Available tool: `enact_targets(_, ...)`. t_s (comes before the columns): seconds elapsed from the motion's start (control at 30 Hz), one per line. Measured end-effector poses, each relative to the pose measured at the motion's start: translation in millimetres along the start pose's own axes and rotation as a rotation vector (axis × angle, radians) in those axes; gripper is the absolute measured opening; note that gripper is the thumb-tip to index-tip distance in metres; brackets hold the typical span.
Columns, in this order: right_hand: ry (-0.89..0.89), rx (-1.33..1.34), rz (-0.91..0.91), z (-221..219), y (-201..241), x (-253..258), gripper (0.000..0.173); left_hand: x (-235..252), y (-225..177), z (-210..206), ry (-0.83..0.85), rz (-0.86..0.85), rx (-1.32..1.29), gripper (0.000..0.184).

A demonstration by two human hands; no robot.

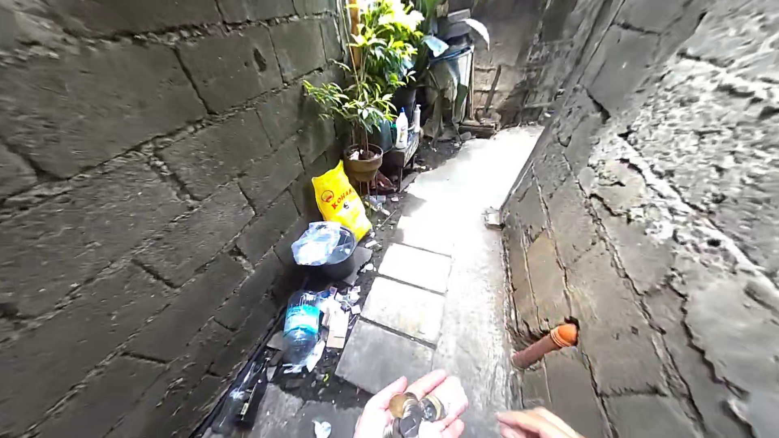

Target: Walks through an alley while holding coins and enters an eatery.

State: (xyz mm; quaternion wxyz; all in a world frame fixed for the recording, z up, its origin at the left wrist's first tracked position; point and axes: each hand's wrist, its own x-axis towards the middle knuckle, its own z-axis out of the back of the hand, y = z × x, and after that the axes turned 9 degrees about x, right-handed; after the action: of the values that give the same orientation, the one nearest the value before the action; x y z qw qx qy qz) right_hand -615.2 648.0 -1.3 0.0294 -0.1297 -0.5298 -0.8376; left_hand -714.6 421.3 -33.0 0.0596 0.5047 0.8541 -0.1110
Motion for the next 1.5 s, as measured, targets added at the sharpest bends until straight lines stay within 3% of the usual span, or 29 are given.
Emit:
enact_targets(0.07,0.029,-0.070,0.088,5.5,-9.2,77.7,0.018,50.8,-33.2,-4.5,-0.009,0.007,0.006,0.059)
enact_targets(0.2,0.075,-0.234,0.047,22.9,-50.0,215.9,0.033,158.6,-112.4,-12.4,0.078,0.045,0.053,0.061)
enact_targets(0.27,0.024,-0.224,0.011,35.6,-67.5,280.9,0.030,219.7,-158.2,-21.1,0.142,0.059,0.071,0.061)
enact_targets(0.4,-0.064,-0.158,-0.088,68.7,-100.8,380.9,0.023,321.5,-225.6,-51.8,0.104,0.115,0.088,0.064)
enact_targets(0.47,-0.138,-0.056,-0.140,87.9,-117.1,425.8,0.017,371.5,-255.0,-66.4,0.100,0.146,0.093,0.067)
enact_targets(0.57,-0.270,0.345,-0.303,115.9,-143.6,483.8,0.009,440.3,-288.5,-79.5,0.084,0.165,0.067,0.070)
enact_targets(0.67,-0.239,0.649,-0.495,146.6,-180.8,544.0,0.020,511.1,-320.8,-81.8,0.017,0.170,0.068,0.069)
enact_targets(0.73,-0.198,0.539,-0.457,162.8,-210.1,586.4,0.025,563.9,-343.2,-81.6,0.018,0.169,0.093,0.067)
enact_targets(0.87,-0.010,-0.049,-0.092,209.5,-286.2,675.4,0.037,687.6,-387.9,-85.8,0.182,0.193,0.136,0.063)
enact_targets(1.0,-0.019,-0.071,-0.122,264.6,-327.0,776.0,0.026,795.1,-434.4,-118.5,0.095,0.191,0.195,0.065)
enact_targets(1.1,-0.112,0.096,-0.222,310.3,-355.4,853.6,0.018,870.7,-465.1,-141.3,0.108,0.180,0.193,0.065)
enact_targets(1.2,-0.272,0.548,-0.419,348.0,-388.4,921.8,0.007,935.4,-493.1,-151.0,0.103,0.165,0.085,0.066)
enact_targets(1.27,-0.320,0.891,-0.570,371.5,-412.8,966.6,0.022,976.8,-515.8,-149.7,0.086,0.159,0.025,0.066)
enact_targets(1.33,-0.286,1.068,-0.665,391.9,-439.1,1011.1,0.029,1022.7,-542.0,-142.9,0.083,0.143,-0.002,0.067)
enact_targets(1.43,-0.194,0.844,-0.629,407.6,-473.5,1082.5,0.020,1099.8,-589.4,-138.8,0.103,0.138,0.028,0.068)
enact_targets(1.5,-0.143,0.562,-0.464,413.7,-494.2,1134.4,0.014,1154.3,-626.2,-143.0,0.143,0.147,0.055,0.067)
